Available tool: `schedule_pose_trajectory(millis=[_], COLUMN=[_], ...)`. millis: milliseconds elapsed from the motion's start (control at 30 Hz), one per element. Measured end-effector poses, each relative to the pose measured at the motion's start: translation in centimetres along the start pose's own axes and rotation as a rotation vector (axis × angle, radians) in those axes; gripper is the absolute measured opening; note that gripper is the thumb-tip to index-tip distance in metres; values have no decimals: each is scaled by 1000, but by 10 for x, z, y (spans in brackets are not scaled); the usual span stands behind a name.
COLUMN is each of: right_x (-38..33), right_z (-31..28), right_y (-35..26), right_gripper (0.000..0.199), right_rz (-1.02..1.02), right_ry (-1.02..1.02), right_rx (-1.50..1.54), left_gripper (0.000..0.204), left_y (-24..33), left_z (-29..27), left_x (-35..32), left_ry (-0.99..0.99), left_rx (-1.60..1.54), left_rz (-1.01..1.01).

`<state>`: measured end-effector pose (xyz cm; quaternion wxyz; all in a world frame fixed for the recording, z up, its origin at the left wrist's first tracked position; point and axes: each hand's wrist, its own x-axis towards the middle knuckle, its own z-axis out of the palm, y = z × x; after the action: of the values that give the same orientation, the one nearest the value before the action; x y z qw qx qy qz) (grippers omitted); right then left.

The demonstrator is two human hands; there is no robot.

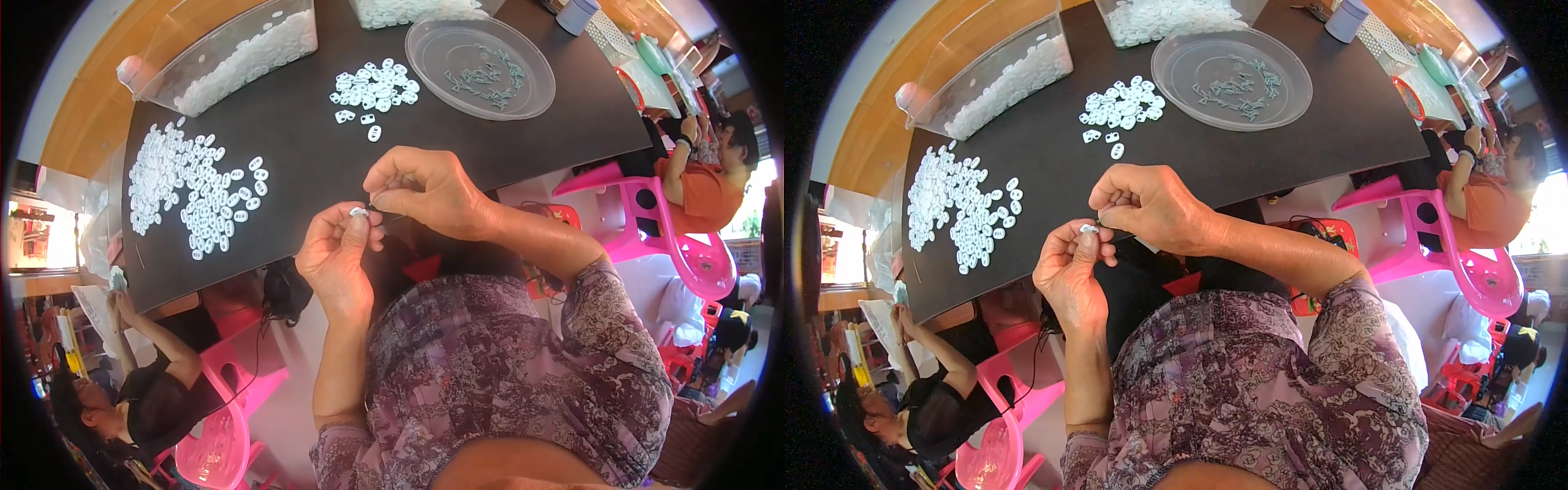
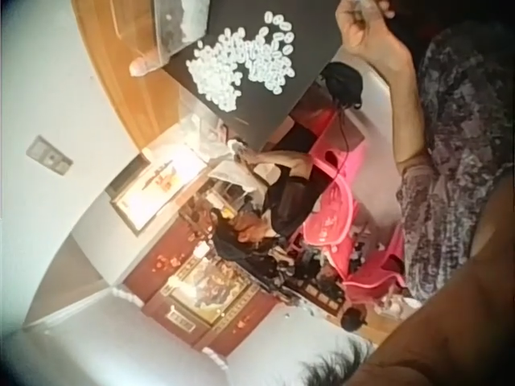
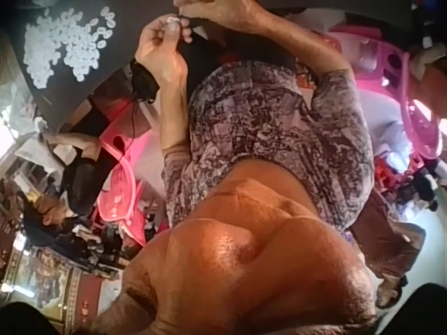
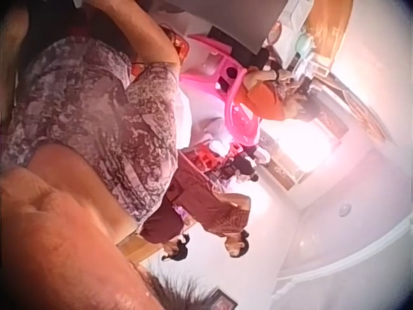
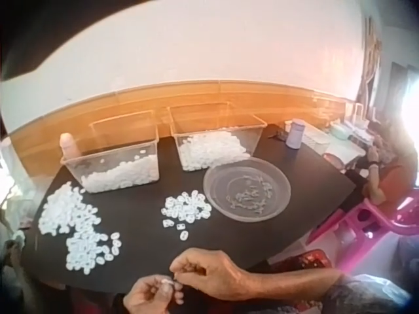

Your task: Manually inserting metal pins into small white plastic components on a workbench.

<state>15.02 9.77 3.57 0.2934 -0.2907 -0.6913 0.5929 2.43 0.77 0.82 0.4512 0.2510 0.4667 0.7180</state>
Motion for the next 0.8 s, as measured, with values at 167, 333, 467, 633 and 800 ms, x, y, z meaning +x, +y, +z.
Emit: schedule_pose_trajectory(millis=[167,333,467,633,800], right_x=[-1,0,-1,-1,1], right_z=[6,10,12,16,19], right_y=[-5,-3,0,0,-6], right_gripper=[11,10,9,9,7], right_rz=[-71,-68,-85,-151,-28], right_ry=[-1,-1,11,1,-38], right_rx=[-167,-157,-153,-246,-154], left_gripper=[7,7,8,9,9], left_y=[0,-2,-2,-6,-5], left_z=[-1,-4,-4,-3,-5], left_x=[-4,-5,-6,-9,-11], left_ry=[11,10,13,25,36], left_rx=[18,55,46,103,169], left_rz=[29,64,40,118,156])
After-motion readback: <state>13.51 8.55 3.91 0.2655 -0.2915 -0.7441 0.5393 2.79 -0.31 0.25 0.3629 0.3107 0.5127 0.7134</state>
